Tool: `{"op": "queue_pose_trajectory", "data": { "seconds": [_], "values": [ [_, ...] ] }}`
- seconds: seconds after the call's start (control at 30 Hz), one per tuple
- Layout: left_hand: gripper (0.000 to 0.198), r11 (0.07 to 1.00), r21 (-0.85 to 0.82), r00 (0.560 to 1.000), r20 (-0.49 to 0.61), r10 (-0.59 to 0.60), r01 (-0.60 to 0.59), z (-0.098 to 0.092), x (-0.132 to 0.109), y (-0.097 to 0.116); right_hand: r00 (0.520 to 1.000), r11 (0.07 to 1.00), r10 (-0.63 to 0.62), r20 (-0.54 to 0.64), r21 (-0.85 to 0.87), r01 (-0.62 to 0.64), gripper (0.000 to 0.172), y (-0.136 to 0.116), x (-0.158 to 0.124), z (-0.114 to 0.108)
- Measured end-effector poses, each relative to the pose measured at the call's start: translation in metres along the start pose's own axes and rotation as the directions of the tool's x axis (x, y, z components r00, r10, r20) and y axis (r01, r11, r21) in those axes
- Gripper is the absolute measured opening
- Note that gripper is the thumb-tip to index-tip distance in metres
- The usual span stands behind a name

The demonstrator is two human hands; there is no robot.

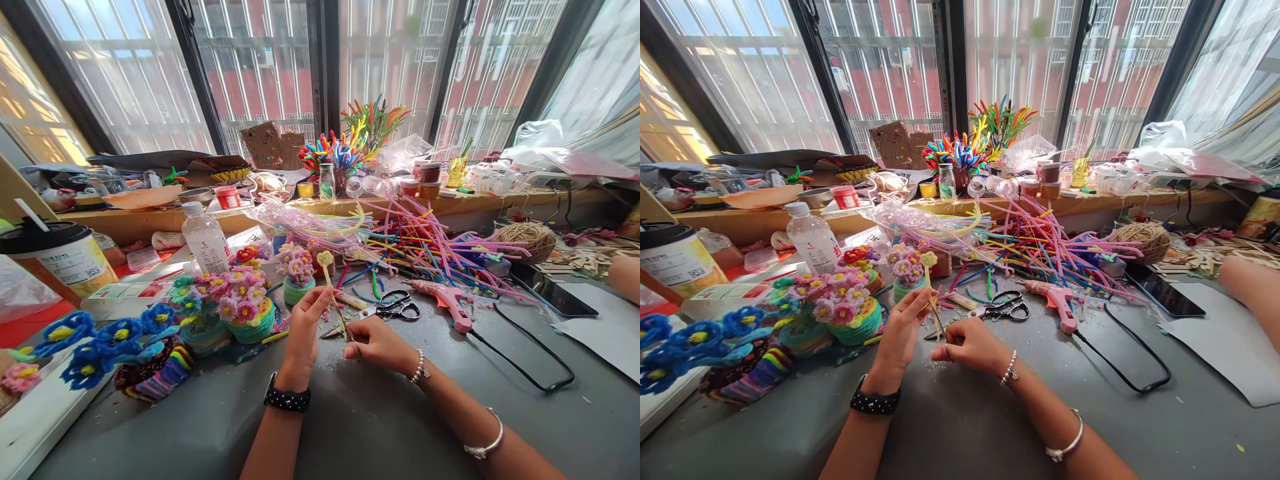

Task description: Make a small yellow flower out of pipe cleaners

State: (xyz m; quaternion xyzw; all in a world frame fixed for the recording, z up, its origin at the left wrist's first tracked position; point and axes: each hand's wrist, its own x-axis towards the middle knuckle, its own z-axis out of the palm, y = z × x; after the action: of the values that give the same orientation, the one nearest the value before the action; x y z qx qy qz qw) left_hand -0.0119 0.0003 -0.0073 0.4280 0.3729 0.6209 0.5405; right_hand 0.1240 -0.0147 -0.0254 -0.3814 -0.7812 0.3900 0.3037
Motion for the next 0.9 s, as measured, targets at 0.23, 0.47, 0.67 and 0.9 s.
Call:
{"op": "queue_pose_trajectory", "data": {
  "seconds": [0.23,0.47,0.67,0.9],
  "values": [
    [0.015,0.999,-0.037,0.995,-0.094,0.016,-0.02,0.0,0.001,0.001,0.99,0.997,0.071,-0.122,0.035,-0.067,0.05,0.001,0.004,0.004],
    [0.015,0.985,-0.17,0.988,-0.153,-0.006,-0.021,0.0,0.001,0.002,0.999,0.999,0.046,0.021,0.023,-0.047,0.058,0.001,0.001,-0.009],
    [0.017,0.984,-0.18,0.985,-0.167,-0.039,0.008,0.001,0.001,0.004,0.988,0.983,0.062,0.142,-0.181,-0.035,0.059,0.001,-0.004,-0.021],
    [0.014,0.99,-0.143,0.989,-0.151,-0.01,-0.012,0.001,-0.001,0.004,0.987,0.97,0.043,0.157,-0.244,-0.003,0.054,0.002,-0.004,-0.016]
  ]
}}
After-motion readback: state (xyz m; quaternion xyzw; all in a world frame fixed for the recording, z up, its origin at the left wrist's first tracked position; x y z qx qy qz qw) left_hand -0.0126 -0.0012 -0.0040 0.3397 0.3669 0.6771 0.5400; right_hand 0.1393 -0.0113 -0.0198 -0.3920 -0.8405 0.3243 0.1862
